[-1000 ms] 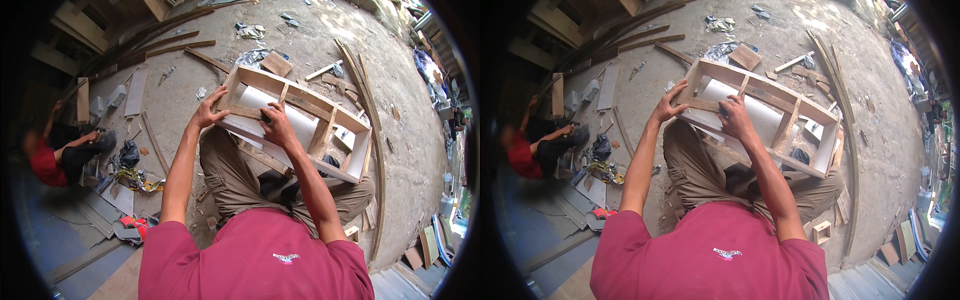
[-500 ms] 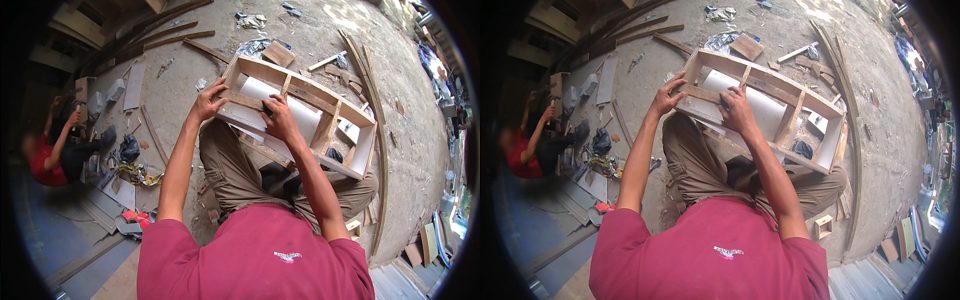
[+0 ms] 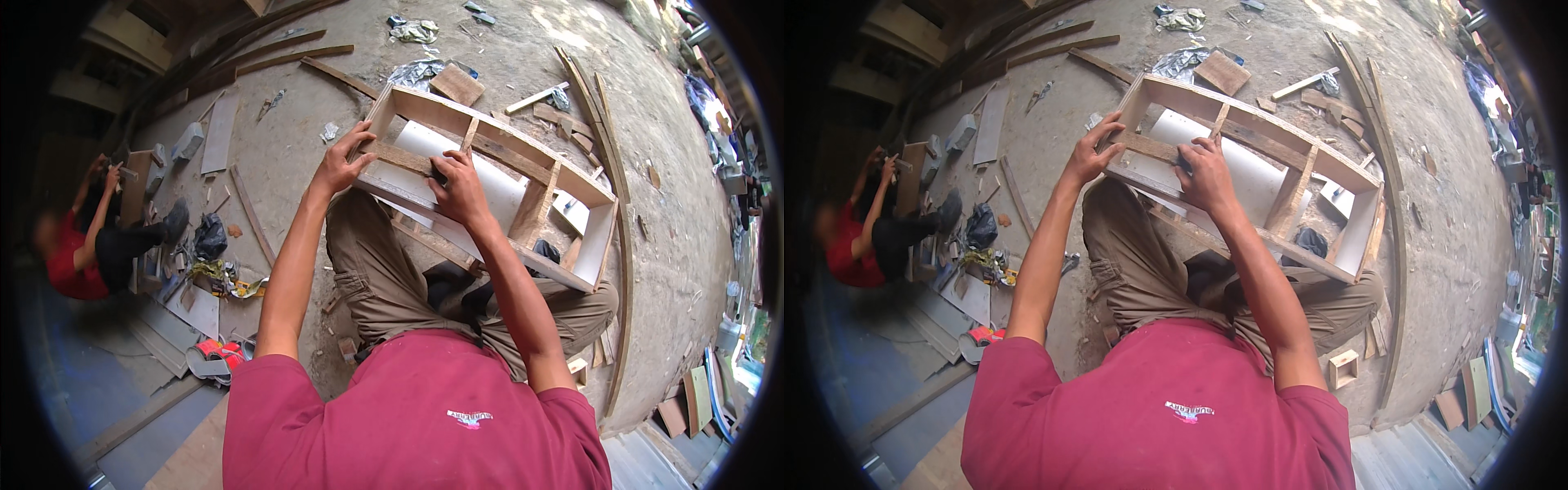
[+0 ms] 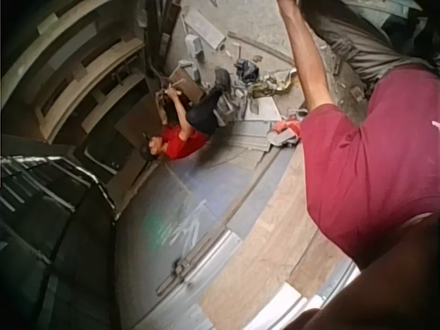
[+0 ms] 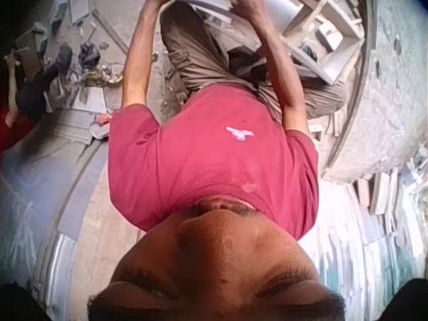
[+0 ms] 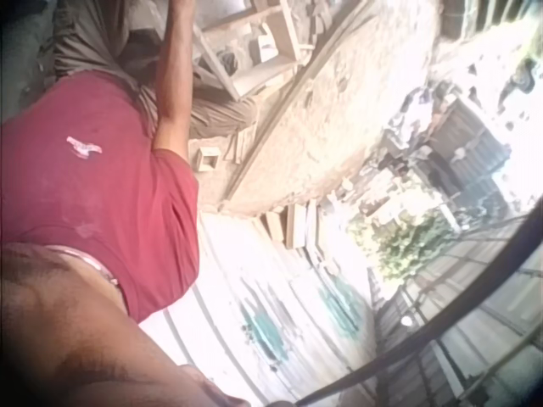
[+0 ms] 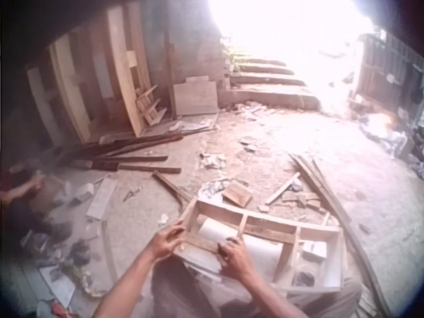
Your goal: The person assembles a wooden frame by fitting wooden pieces together. They adjust the pieces to ensure a proper fit and use a hand saw to cut a piece of wood to size.
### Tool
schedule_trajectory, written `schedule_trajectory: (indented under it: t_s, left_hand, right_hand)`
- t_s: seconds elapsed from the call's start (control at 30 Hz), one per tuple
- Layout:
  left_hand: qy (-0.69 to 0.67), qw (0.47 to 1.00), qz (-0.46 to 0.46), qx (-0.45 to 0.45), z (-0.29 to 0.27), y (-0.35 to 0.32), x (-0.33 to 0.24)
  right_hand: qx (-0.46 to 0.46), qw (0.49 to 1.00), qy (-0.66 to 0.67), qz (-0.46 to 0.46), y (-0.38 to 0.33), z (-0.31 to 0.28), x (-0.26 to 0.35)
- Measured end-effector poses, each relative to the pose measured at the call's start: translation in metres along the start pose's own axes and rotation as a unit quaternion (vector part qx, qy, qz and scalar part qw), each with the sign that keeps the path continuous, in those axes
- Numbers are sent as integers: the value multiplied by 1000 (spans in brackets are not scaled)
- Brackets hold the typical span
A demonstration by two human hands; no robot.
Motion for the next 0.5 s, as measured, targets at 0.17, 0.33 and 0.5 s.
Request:
schedule_trajectory:
  t_s: [0.17,0.33,0.5]
  left_hand:
    - [13,1000,-1,-4,0,-3,4]
    - [32,999,-11,0,0,-3,1]
    - [51,998,15,-24,0,-7,-8]
  right_hand:
    - [11,1000,-8,2,0,3,3]
    - [10,999,38,9,-1,-4,3]
    - [-87,993,76,-1,-12,-41,14]
Point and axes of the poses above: each hand's wrist, its own y-axis towards the middle knuckle, its own z-axis out of the palm, x = y × z, the point moved 4 cm from there along y, towards the middle knuckle, and after that the axes turned 5 degrees about z, right-handed, at the moved point
